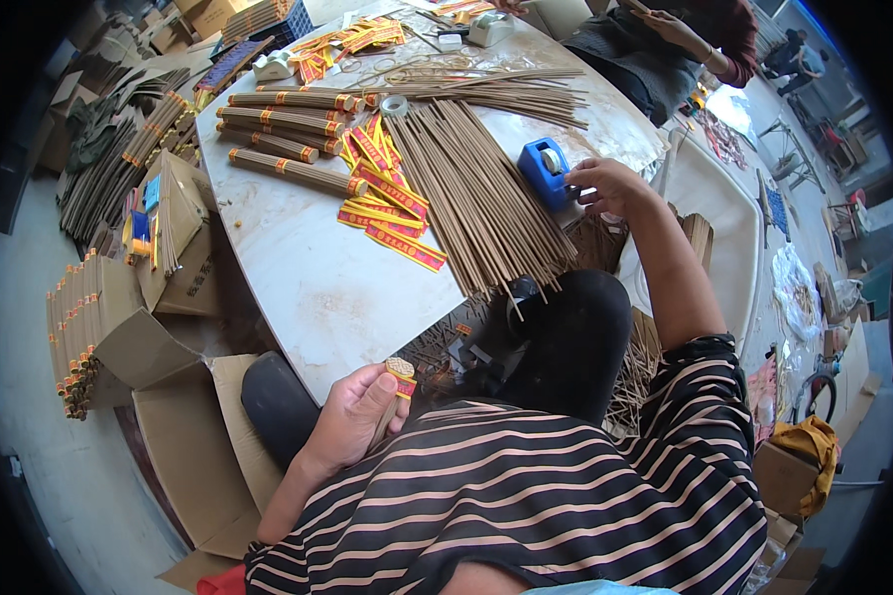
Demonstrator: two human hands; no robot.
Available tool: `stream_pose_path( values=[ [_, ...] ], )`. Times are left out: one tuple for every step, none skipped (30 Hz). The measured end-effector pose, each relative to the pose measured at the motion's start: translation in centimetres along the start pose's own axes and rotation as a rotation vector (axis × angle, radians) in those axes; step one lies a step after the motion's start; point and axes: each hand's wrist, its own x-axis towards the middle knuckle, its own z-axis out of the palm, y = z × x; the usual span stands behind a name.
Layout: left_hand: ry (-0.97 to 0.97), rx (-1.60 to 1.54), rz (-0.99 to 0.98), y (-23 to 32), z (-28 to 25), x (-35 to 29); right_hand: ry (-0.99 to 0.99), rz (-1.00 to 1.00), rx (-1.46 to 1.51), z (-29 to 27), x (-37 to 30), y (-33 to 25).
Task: The person gathers thin sticks from a pile on a table, aligns them into a bundle, and wraps a small red and yellow paper label around the middle. The person then places the finished bundle into a cardboard box. The process is repeated multiple times.
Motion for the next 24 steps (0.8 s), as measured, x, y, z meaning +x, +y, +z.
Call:
stream_pose_path(
  values=[
    [-0.001, -0.007, 0.004, -0.1, -0.1, -0.1, 0.029, -0.006, -0.020, 0.1, 0.2, 0.2],
    [-0.001, -0.013, 0.008, -0.2, -0.1, -0.2, 0.057, -0.013, -0.040, 0.1, 0.4, 0.4],
    [0.001, -0.015, 0.011, -0.2, 0.0, -0.3, 0.065, -0.019, -0.008, 0.1, 0.7, 0.7],
    [0.005, -0.019, 0.014, -0.3, 0.0, -0.4, 0.071, -0.023, 0.022, 0.1, 0.9, 0.9],
    [0.008, -0.023, 0.017, -0.3, 0.0, -0.5, 0.078, -0.027, 0.053, 0.0, 1.0, 1.1],
    [0.008, -0.027, 0.018, -0.4, 0.0, -0.5, 0.102, -0.048, 0.034, 0.0, 1.1, 1.3],
    [0.010, -0.031, 0.019, -0.4, 0.0, -0.6, 0.123, -0.069, 0.015, 0.2, 0.9, 1.5],
    [0.012, -0.035, 0.020, -0.4, 0.0, -0.7, 0.146, -0.090, -0.004, 0.3, 0.7, 1.6],
    [0.013, -0.035, 0.023, -0.4, 0.0, -0.7, 0.160, -0.094, -0.074, 0.3, 0.5, 1.5],
    [0.014, -0.034, 0.025, -0.5, 0.0, -0.8, 0.174, -0.096, -0.143, 0.5, -0.1, 1.1],
    [0.016, -0.034, 0.027, -0.5, 0.0, -0.9, 0.187, -0.099, -0.212, 0.8, -0.6, 0.8],
    [0.017, -0.036, 0.027, -0.5, 0.0, -0.9, 0.205, -0.084, -0.205, 1.2, -0.9, 0.6],
    [0.013, -0.038, 0.027, -0.5, 0.0, -0.9, 0.227, -0.070, -0.198, 1.5, -1.3, 0.3],
    [0.010, -0.040, 0.027, -0.5, 0.1, -0.9, 0.249, -0.056, -0.191, 1.6, -1.6, 0.2],
    [0.009, -0.040, 0.024, -0.6, 0.0, -0.9, 0.235, -0.052, -0.207, 1.4, -1.5, 0.3],
    [0.008, -0.040, 0.022, -0.6, 0.0, -1.0, 0.221, -0.047, -0.222, 1.2, -1.3, 0.3],
    [0.008, -0.040, 0.020, -0.7, -0.1, -1.0, 0.207, -0.043, -0.238, 1.0, -1.1, 0.3],
    [0.002, -0.043, 0.024, -0.7, -0.1, -1.1, 0.207, -0.027, -0.189, 1.0, -1.0, 0.3],
    [-0.003, -0.046, 0.028, -0.7, -0.1, -1.2, 0.204, -0.010, -0.140, 1.2, -1.0, 0.3],
    [-0.007, -0.049, 0.031, -0.7, -0.1, -1.2, 0.202, 0.006, -0.091, 1.3, -0.9, 0.3],
    [-0.005, -0.045, 0.029, -0.7, -0.2, -1.3, 0.201, 0.031, -0.057, 1.3, -0.7, 0.4],
    [-0.006, -0.041, 0.028, -0.7, -0.2, -1.3, 0.202, 0.055, -0.022, 1.2, -0.3, 0.5],
    [-0.006, -0.036, 0.027, -0.6, -0.3, -1.4, 0.204, 0.079, 0.012, 1.1, 0.1, 0.8],
    [-0.010, -0.041, 0.028, -0.6, -0.3, -1.4, 0.196, 0.070, 0.056, 0.8, 0.6, 1.3]
  ],
)
